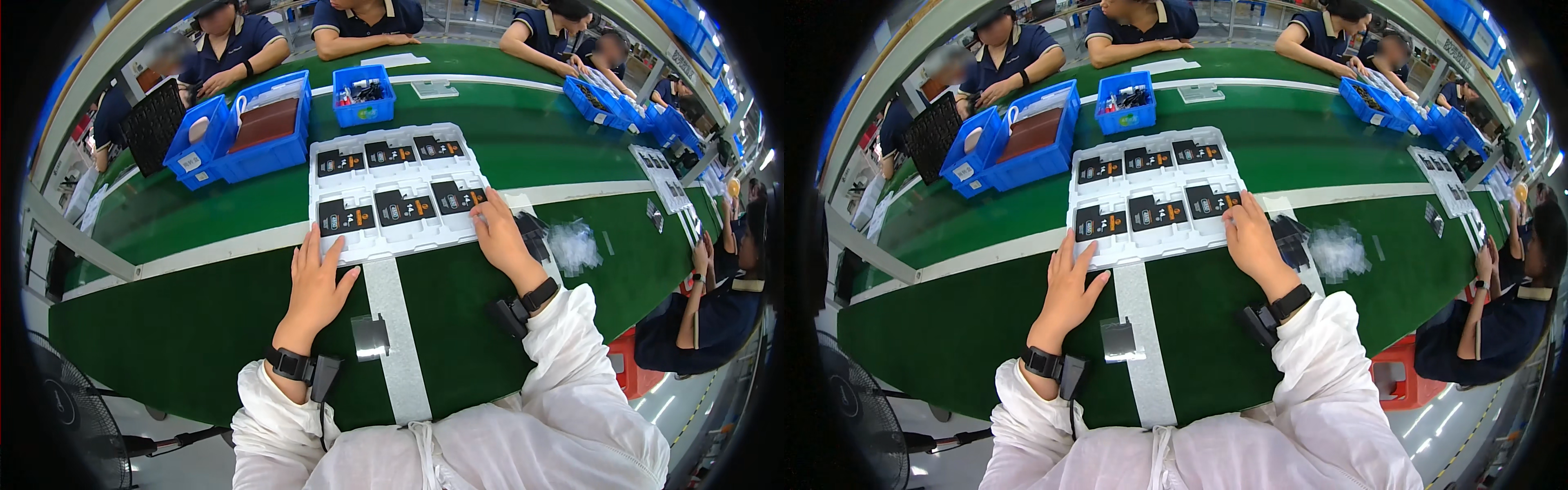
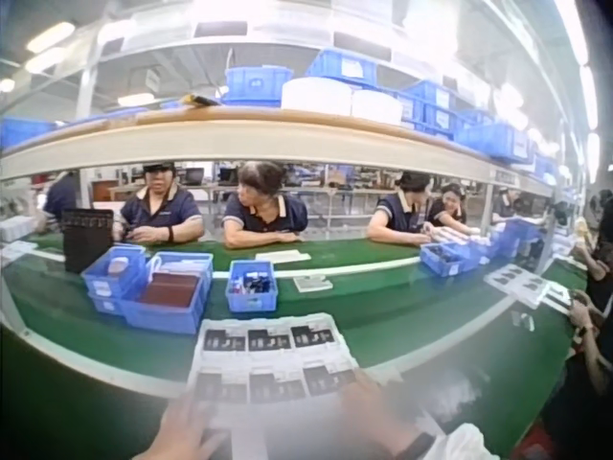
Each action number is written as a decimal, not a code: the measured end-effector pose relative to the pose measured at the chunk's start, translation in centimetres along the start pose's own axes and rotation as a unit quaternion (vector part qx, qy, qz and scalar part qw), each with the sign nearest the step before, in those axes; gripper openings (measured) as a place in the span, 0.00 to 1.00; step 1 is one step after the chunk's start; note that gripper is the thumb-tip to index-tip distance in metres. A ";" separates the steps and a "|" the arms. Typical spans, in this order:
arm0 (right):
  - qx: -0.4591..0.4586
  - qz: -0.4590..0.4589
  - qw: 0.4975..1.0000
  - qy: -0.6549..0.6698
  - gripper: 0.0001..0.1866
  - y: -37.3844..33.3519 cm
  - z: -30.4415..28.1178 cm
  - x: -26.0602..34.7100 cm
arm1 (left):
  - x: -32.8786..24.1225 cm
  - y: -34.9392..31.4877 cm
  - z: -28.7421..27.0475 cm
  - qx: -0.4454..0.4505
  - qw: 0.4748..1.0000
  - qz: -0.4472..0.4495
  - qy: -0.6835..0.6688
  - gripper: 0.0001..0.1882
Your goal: Manually assembling small battery-like electronics components on an assembly line.
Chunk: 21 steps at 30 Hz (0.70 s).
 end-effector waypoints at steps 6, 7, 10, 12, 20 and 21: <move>-0.009 -0.001 1.000 0.005 0.06 0.1 -0.1 0.0 | 0.0 0.1 0.0 0.001 1.000 -0.005 0.007 0.26; -0.009 -0.003 1.000 0.007 0.05 0.0 0.0 0.0 | 0.0 0.0 0.0 0.002 1.000 -0.005 0.007 0.26; -0.005 -0.001 1.000 0.002 0.05 0.1 0.0 -0.1 | 0.0 0.2 0.0 0.003 1.000 -0.007 0.000 0.26; -0.001 0.003 1.000 -0.002 0.05 0.1 0.0 -0.2 | 0.0 0.1 0.1 0.002 1.000 -0.005 -0.002 0.25; -0.006 -0.005 1.000 0.006 0.05 0.1 -0.1 0.1 | -0.1 0.1 -0.2 0.007 1.000 -0.009 0.002 0.26; -0.006 -0.006 1.000 0.006 0.05 0.2 -0.1 0.1 | -0.1 0.1 -0.2 0.013 1.000 -0.016 -0.004 0.26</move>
Point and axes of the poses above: each hand's wrist, its own y-axis towards the middle knuckle, its own z-axis out of the palm, x = y × z, the point moved 4 cm from there along y, towards the middle knuckle, and after that the axes turned 6 degrees about -x, right-handed, at the moved point
